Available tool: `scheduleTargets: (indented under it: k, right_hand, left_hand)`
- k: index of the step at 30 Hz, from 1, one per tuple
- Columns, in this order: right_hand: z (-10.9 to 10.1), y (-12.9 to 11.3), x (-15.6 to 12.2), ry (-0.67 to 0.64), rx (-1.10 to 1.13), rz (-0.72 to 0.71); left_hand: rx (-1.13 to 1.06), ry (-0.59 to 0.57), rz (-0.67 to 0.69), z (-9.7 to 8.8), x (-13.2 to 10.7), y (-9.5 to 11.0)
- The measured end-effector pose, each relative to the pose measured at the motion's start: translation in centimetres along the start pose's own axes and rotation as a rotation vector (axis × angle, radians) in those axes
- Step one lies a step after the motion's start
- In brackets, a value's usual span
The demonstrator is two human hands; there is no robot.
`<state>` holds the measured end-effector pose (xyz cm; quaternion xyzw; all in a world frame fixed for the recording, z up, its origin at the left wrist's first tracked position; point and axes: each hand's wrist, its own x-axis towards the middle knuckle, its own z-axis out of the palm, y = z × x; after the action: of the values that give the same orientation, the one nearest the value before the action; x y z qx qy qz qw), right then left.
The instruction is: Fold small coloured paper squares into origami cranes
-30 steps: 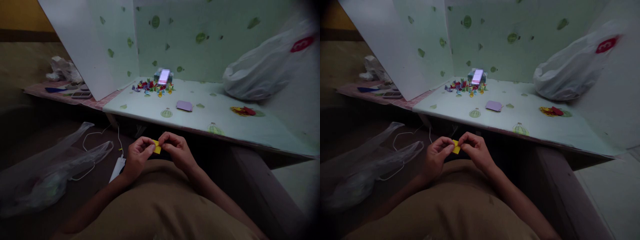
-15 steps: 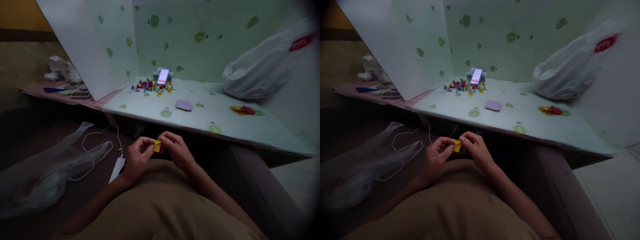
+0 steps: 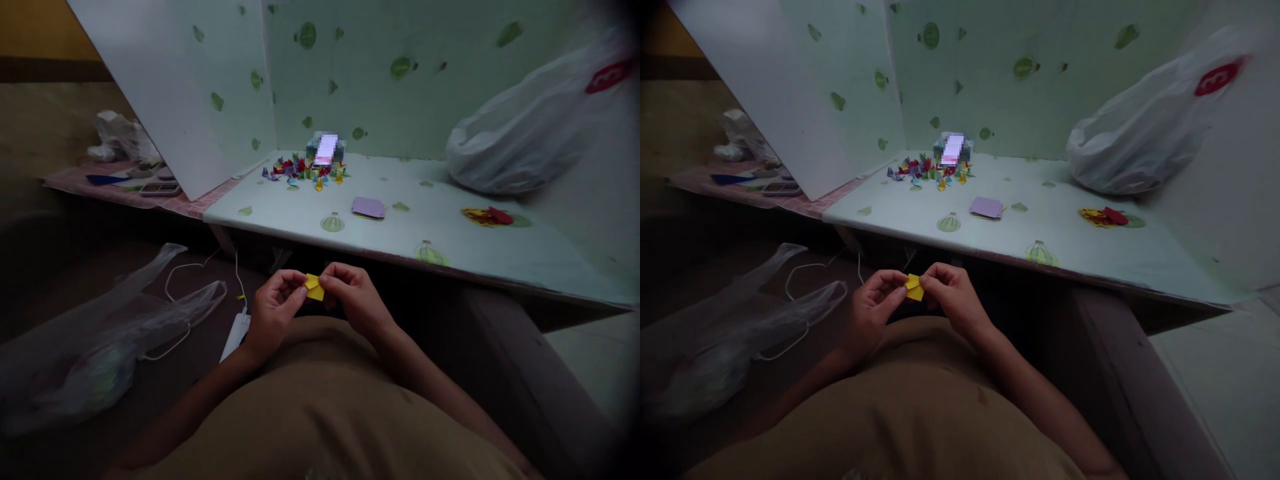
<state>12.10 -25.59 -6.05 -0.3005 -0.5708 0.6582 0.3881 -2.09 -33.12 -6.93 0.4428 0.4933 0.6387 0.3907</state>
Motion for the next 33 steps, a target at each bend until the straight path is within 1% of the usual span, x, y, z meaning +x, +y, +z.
scheduleTargets:
  k: [2,5,11,14,17,22,25,29,33]
  right_hand:
    - [0.03,-0.04,-0.03,0.002,-0.006,0.008]
    - [0.1,-0.15,-0.11,-0.008,-0.006,0.014]
    - [0.08,-0.12,-0.08,-0.06,0.012,0.035]
    - [0.03,0.08,-0.01,-0.086,0.046,0.061]
    - [0.04,0.28,0.01,-0.104,0.087,0.081]
    - [0.17,0.34,0.01,-0.092,0.162,0.12]
    - [0.21,0.23,0.04,-0.09,0.147,0.118]
    - [0.17,0.18,0.02,-0.1,0.118,0.12]
    - [0.11,0.24,-0.04,-0.123,0.112,0.133]
  left_hand:
    - [0.024,-0.002,0.005,0.04,0.0,-0.07]
    - [0.077,0.027,0.009,-0.01,0.03,-0.19]
    - [0.151,0.063,0.028,-0.14,0.11,-0.02]
    - [0.118,0.063,0.046,-0.06,0.13,0.12]
    - [0.075,0.064,0.035,0.02,0.11,0.21]
    - [0.107,0.044,0.045,0.04,0.11,0.26]
    - [0.118,0.013,0.037,0.01,0.14,0.17]
    - [0.115,0.023,0.03,-0.02,0.11,0.11]
    - [0.055,0.004,0.003,-0.11,0.06,0.01]
